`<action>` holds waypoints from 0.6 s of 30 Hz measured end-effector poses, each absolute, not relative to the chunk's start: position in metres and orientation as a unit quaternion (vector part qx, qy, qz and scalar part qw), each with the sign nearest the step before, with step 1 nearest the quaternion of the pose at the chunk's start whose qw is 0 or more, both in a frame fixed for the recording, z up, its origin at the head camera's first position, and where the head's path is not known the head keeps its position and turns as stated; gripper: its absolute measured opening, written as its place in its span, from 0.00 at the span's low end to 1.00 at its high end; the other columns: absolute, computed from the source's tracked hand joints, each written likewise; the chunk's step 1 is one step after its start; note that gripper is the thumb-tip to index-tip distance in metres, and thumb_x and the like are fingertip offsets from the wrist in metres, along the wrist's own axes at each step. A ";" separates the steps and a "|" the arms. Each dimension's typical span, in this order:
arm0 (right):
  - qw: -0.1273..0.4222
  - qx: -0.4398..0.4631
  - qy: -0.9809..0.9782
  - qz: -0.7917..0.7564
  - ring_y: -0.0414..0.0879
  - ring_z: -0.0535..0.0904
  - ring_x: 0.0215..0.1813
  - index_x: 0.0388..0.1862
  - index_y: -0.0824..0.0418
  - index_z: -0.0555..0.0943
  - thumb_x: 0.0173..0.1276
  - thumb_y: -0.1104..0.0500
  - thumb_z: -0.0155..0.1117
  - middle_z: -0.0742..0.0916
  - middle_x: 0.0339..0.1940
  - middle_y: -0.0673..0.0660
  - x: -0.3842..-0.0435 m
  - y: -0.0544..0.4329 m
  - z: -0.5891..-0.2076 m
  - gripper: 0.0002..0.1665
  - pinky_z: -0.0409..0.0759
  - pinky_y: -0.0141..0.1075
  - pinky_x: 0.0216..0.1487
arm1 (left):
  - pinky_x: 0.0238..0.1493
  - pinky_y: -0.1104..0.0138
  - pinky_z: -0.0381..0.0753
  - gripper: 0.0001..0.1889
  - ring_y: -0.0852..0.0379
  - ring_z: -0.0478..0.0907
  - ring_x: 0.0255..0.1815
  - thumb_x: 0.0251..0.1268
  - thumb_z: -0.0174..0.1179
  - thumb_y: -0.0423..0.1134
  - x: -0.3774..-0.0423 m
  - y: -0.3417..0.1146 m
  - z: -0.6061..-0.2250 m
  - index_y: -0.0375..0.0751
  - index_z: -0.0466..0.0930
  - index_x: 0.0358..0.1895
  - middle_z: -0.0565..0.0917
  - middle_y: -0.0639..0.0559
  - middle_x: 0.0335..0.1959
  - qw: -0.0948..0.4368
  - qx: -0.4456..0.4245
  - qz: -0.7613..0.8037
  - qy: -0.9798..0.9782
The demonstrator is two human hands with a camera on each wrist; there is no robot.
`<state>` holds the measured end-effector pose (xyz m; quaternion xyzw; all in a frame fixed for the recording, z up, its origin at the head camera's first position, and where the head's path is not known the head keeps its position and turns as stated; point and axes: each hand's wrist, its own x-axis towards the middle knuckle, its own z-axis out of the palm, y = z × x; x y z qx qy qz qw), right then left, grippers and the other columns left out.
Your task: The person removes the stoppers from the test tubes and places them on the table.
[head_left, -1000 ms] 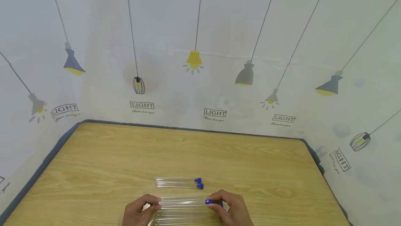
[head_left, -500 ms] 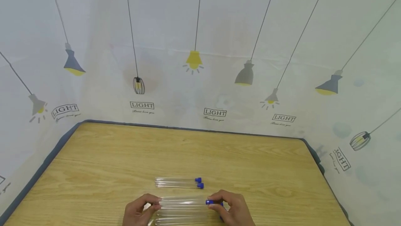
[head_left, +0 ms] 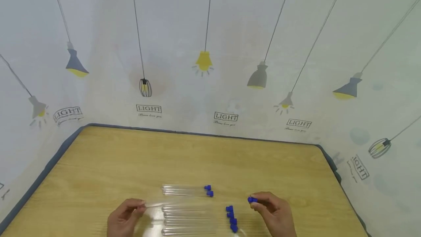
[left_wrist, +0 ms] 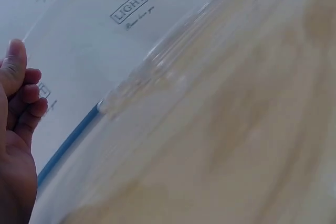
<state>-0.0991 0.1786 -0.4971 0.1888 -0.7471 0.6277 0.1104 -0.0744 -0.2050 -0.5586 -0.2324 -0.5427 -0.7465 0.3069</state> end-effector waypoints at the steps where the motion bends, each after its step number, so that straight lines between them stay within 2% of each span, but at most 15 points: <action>1: 0.104 0.196 -0.746 0.628 0.45 0.84 0.35 0.43 0.70 0.81 0.62 0.77 0.61 0.86 0.36 0.59 -0.100 0.180 -0.499 0.11 0.82 0.35 0.33 | 0.39 0.73 0.79 0.10 0.57 0.81 0.38 0.53 0.55 0.10 -0.074 -0.205 -0.558 0.15 0.75 0.40 0.82 0.36 0.34 0.299 -0.230 -0.743 -0.553; 5: 0.070 0.226 -0.744 0.625 0.47 0.83 0.40 0.46 0.71 0.80 0.64 0.74 0.61 0.86 0.39 0.59 -0.107 0.175 -0.511 0.11 0.82 0.36 0.40 | 0.41 0.72 0.78 0.09 0.58 0.80 0.38 0.54 0.58 0.12 -0.078 -0.197 -0.557 0.14 0.74 0.39 0.82 0.35 0.33 0.291 -0.232 -0.733 -0.570; 10: 0.093 0.211 -0.756 0.613 0.47 0.83 0.38 0.44 0.69 0.81 0.61 0.75 0.63 0.86 0.38 0.59 -0.112 0.169 -0.523 0.12 0.82 0.36 0.38 | 0.38 0.75 0.76 0.13 0.61 0.78 0.34 0.48 0.57 0.09 -0.079 -0.195 -0.562 0.20 0.78 0.38 0.82 0.38 0.30 0.292 -0.174 -0.698 -0.630; 14: 0.101 0.175 -0.782 0.590 0.46 0.82 0.37 0.42 0.66 0.83 0.60 0.69 0.68 0.87 0.36 0.54 -0.115 0.163 -0.530 0.11 0.82 0.36 0.38 | 0.35 0.75 0.76 0.14 0.64 0.78 0.31 0.47 0.60 0.10 -0.078 -0.193 -0.560 0.25 0.80 0.37 0.83 0.44 0.28 0.262 -0.095 -0.654 -0.703; 18: 0.070 0.117 -0.798 0.587 0.44 0.81 0.38 0.41 0.61 0.85 0.60 0.59 0.70 0.86 0.35 0.49 -0.116 0.157 -0.537 0.11 0.81 0.36 0.39 | 0.32 0.75 0.77 0.12 0.63 0.78 0.28 0.46 0.64 0.13 -0.075 -0.188 -0.550 0.28 0.81 0.35 0.83 0.49 0.26 0.252 -0.043 -0.614 -0.747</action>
